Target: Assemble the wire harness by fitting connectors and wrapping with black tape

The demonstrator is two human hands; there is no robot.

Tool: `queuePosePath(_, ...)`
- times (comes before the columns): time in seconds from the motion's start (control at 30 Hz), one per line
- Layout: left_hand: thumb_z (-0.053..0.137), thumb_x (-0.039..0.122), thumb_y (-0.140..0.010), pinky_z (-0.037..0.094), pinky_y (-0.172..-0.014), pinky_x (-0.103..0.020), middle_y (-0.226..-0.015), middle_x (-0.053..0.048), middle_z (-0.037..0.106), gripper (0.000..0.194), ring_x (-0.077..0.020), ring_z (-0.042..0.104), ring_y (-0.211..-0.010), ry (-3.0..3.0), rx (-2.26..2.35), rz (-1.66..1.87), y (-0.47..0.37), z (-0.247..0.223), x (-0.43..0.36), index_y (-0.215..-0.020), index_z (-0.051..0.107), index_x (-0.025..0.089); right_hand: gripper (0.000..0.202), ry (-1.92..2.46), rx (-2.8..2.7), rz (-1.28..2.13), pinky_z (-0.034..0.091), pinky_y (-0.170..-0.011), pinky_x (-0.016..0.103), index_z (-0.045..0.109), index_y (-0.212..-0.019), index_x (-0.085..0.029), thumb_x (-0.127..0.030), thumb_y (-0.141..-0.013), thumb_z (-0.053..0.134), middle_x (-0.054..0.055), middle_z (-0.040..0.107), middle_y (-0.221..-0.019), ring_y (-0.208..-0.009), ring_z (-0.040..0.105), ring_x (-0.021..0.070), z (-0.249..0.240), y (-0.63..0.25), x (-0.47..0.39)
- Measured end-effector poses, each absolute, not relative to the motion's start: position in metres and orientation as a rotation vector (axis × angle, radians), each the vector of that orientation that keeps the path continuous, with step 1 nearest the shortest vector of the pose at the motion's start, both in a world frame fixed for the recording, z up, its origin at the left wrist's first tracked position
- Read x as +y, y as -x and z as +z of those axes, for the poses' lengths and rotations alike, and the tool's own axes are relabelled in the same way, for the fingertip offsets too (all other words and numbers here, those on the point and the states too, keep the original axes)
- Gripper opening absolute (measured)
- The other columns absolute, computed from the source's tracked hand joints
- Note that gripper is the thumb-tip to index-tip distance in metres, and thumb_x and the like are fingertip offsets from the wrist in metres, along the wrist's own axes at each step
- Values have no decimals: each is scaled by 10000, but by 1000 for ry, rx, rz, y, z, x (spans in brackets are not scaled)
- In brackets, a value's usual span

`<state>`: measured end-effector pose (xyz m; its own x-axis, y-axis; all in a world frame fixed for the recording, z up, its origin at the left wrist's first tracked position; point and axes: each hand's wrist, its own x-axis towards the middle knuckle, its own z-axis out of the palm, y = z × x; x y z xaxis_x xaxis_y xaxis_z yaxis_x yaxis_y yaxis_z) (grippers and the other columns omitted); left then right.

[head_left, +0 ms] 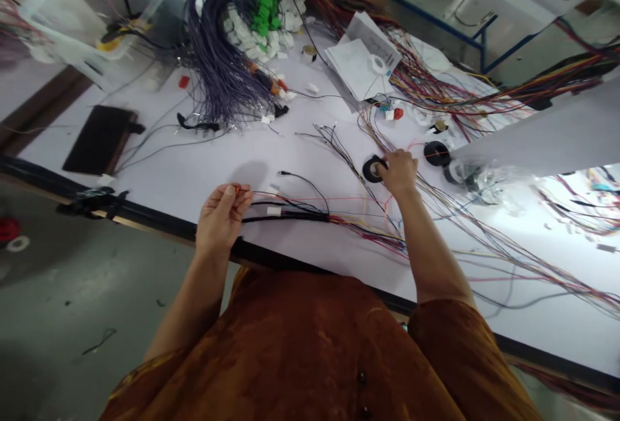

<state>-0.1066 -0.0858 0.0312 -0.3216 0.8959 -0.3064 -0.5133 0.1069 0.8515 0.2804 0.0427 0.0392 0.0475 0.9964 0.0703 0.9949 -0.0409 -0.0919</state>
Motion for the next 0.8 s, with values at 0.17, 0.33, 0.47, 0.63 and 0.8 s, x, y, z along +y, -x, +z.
queuePosePath(0.17, 815, 386, -749, 576, -587, -139, -847, -24, 763, 284, -92, 725, -690, -484, 1158, 1513, 107, 29, -81, -859, 669, 170, 255, 1636, -1760, 617, 461, -715, 309, 551, -1115, -192, -236, -868, 503, 20, 598, -821, -734, 546, 154, 59, -209, 28)
queuePosePath(0.33, 841, 432, -697, 477, -452, -133, -874, -55, 760, 329, -82, 675, -602, -594, 1165, 1508, 113, 31, -75, -855, 717, 172, 277, 1257, -1701, 1612, 353, -479, 167, 534, -1111, -236, -427, -911, 525, -40, 523, -740, -572, 444, 80, 83, -104, -1)
queuePosePath(0.47, 792, 426, -759, 437, -441, -146, -896, -60, 750, 263, -60, 603, -570, -765, 1192, 1458, 121, 34, -69, -842, 746, 181, 275, 1265, -1603, 1822, 278, -413, 136, 494, -955, -229, -500, -924, 532, -62, 472, -677, -511, 388, 56, 89, -65, -7)
queuePosePath(0.63, 761, 418, -794, 306, -339, -161, -1041, -86, 758, 235, -35, 523, -453, -918, 1218, 1408, 127, 38, -62, -865, 751, 194, 356, 1179, -1556, 1951, 183, -371, 167, 439, -843, -224, -552, -909, 559, -87, 395, -584, -421, 276, 42, 87, -59, 1)
queuePosePath(0.8, 771, 406, -792, 249, -294, -175, -811, -55, 765, 239, -12, 390, -319, -986, 1185, 1412, 128, 39, -53, -894, 745, 191, 346, 1213, -1739, 1730, 291, -447, 192, 476, -846, -217, -550, -922, 532, -62, 440, -619, -492, 362, 68, 85, -56, -13)
